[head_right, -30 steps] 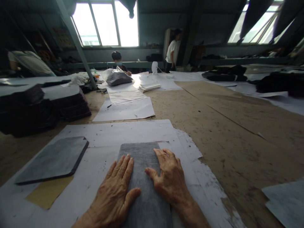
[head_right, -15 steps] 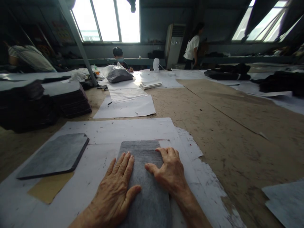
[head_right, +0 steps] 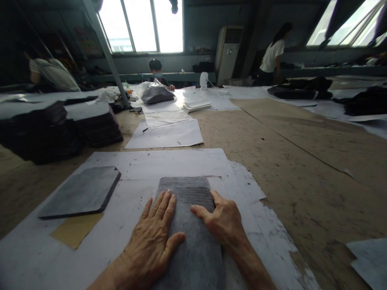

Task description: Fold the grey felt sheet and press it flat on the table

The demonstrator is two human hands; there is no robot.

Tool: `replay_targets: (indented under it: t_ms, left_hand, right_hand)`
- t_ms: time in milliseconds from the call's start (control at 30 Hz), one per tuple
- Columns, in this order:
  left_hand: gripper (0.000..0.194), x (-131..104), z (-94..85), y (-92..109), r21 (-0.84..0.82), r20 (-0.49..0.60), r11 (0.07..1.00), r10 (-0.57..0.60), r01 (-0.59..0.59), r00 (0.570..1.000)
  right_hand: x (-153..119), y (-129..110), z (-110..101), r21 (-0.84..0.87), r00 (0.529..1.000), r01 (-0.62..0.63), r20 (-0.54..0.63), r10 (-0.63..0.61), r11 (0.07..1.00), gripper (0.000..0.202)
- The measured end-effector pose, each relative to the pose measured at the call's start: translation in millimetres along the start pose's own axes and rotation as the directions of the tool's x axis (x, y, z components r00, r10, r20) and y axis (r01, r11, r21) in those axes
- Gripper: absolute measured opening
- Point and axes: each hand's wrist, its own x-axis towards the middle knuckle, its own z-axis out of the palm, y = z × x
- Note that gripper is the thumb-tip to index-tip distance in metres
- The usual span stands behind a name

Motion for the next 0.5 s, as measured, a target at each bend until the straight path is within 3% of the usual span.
replay_targets:
  t_ms: [133, 233, 300, 333, 367, 400, 467, 500]
  left_hand:
    - [0.076, 0.7, -3.8, -0.5, -0.121, -0.102, 0.993, -0.023, 0.01, 0.995]
    - [0.083, 5.9, -14.5, -4.1, -0.409, -0.273, 0.906, -0.238, 0.112, 0.932]
    - [0.082, 9.9, -25.1, -8.0, -0.687, -0.283, 0.708, -0.469, 0.164, 0.837]
    - [0.08, 11.4, -30.8, -9.7, -0.81, -0.231, 0.566, -0.549, 0.153, 0.803]
    - [0.076, 12.3, -36.1, -11.0, -0.903, -0.147, 0.409, -0.575, 0.128, 0.805]
    - [0.07, 12.7, -40.9, -11.4, -0.962, -0.045, 0.249, -0.546, 0.111, 0.837]
    - [0.052, 12.2, -47.4, -9.7, -0.99, 0.14, -0.035, -0.387, 0.138, 0.911]
    - [0.042, 11.6, -48.8, -7.7, -0.977, 0.202, -0.135, -0.311, 0.167, 0.929]
  right_hand:
    - [-7.0, -2.5, -1.9, 0.106, 0.993, 0.082, 0.081, -0.091, 0.991, 0.029]
    - [-12.7, -6.8, -3.4, 0.361, 0.992, 0.024, 0.108, -0.068, 0.932, 0.033]
    - [-16.6, -11.4, -4.2, 0.587, 0.992, -0.081, 0.127, 0.008, 0.806, 0.036]
    - [-18.5, -14.1, -4.5, 0.671, 0.989, -0.126, 0.138, 0.045, 0.731, 0.038]
    - [-20.2, -16.8, -4.6, 0.727, 0.987, -0.157, 0.146, 0.073, 0.668, 0.039]
    - [-21.7, -19.2, -4.6, 0.766, 0.983, -0.182, 0.16, 0.091, 0.617, 0.04]
    - [-23.5, -22.6, -4.8, 0.811, 0.976, -0.217, 0.182, 0.117, 0.544, 0.041]
    - [-23.7, -23.3, -5.0, 0.824, 0.974, -0.227, 0.187, 0.128, 0.52, 0.043]
